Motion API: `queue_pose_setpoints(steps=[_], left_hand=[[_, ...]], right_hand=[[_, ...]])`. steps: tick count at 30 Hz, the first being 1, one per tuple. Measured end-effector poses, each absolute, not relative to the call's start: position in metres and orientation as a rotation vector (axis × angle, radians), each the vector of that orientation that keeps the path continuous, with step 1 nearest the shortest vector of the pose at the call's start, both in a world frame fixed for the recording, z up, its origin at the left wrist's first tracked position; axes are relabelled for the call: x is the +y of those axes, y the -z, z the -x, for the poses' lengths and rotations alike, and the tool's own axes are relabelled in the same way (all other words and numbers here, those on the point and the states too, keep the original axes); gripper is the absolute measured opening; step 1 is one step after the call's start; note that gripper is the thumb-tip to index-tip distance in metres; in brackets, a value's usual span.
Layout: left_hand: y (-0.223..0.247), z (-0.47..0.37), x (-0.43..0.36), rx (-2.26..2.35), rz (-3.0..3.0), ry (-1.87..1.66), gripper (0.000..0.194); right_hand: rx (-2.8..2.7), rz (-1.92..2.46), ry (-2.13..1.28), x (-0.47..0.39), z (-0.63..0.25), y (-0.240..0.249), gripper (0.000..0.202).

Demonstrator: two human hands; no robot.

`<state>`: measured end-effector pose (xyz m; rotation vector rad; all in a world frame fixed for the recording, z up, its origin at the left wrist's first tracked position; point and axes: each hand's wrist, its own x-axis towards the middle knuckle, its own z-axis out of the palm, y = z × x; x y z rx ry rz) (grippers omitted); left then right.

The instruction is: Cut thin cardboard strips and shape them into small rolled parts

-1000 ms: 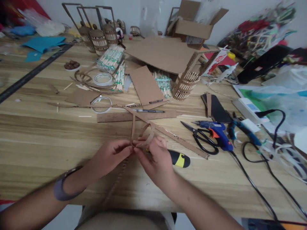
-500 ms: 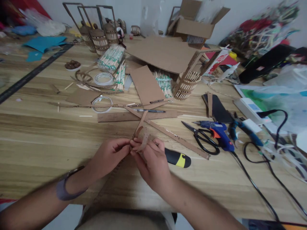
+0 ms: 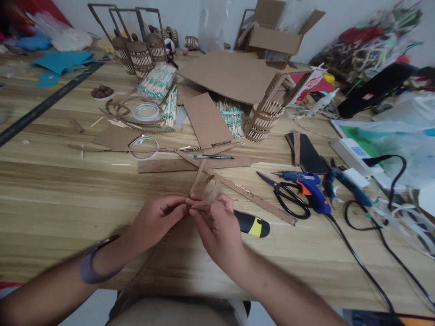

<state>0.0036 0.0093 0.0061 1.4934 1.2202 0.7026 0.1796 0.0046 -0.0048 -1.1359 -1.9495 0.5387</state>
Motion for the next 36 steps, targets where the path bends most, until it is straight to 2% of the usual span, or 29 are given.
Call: queue_pose_setpoints(steps=[15,31,36], left_hand=[[-0.0063,-0.0043,0.0083,1.315,-1.51,-0.691,0.03],[-0.0057,-0.0013,0.0084,1.28,-1.486,-0.685,0.029],[-0.0039,-0.0006,0.0105,1.258,-1.479,-0.689,0.028]], right_hand=[[-1.995,1.11,-0.475,0.0008,-0.1758,0.0082,0.013],[-1.88,1.167,-0.676,0.0014,-0.1801,0.0017,0.013],[-1.94,1.096,-0.641,0.0036,-0.1829,0.0004,0.015]])
